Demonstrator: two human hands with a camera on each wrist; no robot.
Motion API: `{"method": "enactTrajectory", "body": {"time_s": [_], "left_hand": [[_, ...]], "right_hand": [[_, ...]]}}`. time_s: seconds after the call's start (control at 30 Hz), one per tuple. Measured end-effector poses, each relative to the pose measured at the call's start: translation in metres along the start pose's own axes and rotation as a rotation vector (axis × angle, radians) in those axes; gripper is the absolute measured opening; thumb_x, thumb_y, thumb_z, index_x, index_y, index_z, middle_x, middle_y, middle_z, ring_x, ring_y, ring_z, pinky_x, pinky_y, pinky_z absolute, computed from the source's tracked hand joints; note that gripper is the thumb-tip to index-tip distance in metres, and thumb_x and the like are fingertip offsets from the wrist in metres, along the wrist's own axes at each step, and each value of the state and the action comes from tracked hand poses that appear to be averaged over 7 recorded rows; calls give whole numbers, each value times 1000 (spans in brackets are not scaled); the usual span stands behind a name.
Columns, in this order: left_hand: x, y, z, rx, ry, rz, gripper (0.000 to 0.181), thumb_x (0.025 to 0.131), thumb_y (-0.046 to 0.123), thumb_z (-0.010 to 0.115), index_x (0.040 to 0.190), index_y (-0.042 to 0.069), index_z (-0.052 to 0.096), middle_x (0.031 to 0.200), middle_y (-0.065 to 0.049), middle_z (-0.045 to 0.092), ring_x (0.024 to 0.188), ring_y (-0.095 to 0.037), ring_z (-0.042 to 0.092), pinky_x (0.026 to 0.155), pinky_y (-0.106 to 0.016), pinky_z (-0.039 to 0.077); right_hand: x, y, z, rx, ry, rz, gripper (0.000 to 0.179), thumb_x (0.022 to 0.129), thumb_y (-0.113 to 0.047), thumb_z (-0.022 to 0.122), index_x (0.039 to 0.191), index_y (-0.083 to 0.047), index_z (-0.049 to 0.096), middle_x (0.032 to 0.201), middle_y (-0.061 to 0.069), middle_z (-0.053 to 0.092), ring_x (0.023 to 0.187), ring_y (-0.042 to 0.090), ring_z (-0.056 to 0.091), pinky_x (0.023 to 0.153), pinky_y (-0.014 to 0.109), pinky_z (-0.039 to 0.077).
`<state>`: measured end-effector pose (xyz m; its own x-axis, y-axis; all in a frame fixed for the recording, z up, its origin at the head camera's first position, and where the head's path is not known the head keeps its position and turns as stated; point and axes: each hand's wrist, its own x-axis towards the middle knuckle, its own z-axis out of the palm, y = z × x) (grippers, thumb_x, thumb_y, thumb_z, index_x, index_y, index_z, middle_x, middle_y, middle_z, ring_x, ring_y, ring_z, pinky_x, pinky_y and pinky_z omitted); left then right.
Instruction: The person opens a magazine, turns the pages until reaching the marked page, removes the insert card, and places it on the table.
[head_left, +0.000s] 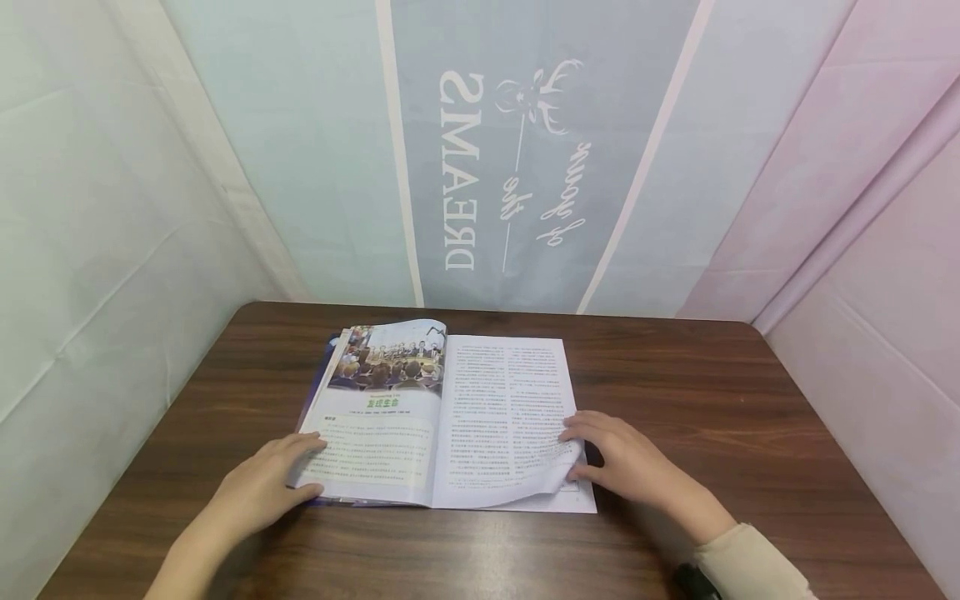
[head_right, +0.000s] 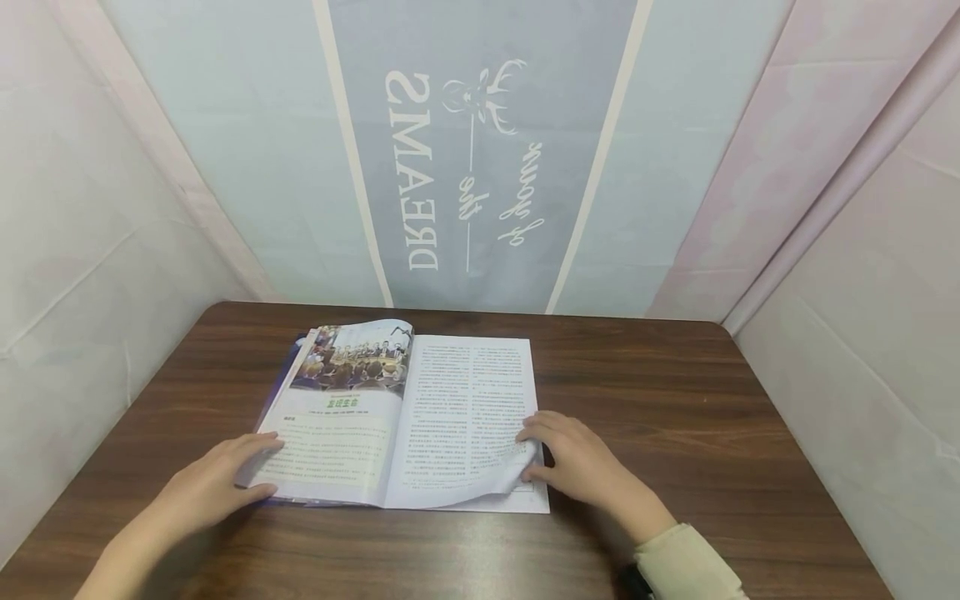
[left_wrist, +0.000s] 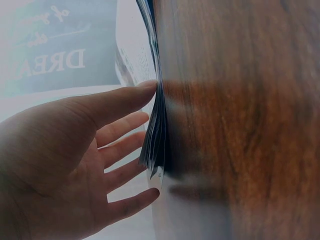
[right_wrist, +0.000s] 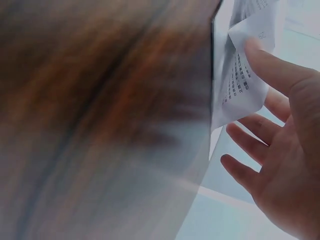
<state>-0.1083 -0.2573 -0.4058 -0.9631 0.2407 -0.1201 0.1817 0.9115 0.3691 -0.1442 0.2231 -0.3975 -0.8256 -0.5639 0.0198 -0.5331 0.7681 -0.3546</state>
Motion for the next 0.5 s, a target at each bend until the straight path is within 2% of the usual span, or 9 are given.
{"method": "enactTrajectory", "body": {"time_s": [0.3, 0.5], "left_hand": [[-1, 0, 2, 4, 20, 14, 57, 77, 27, 84, 127, 6, 64, 136, -19, 57, 123, -46, 52, 88, -67, 47], [2, 4, 3, 5, 56, 29, 57, 76, 23, 85, 127, 8, 64, 133, -20, 60, 120, -45, 54, 93, -66, 44]], "right_hand": [[17, -6, -9, 19, 114, -50, 37, 71, -19, 90, 103, -12, 70, 111, 2, 69, 114, 28, 61, 98, 48, 49], [24, -9, -12, -7, 206, -93, 40, 68, -22, 92, 101, -13, 70, 110, 2, 69, 113, 27, 62, 97, 47, 49]]}}
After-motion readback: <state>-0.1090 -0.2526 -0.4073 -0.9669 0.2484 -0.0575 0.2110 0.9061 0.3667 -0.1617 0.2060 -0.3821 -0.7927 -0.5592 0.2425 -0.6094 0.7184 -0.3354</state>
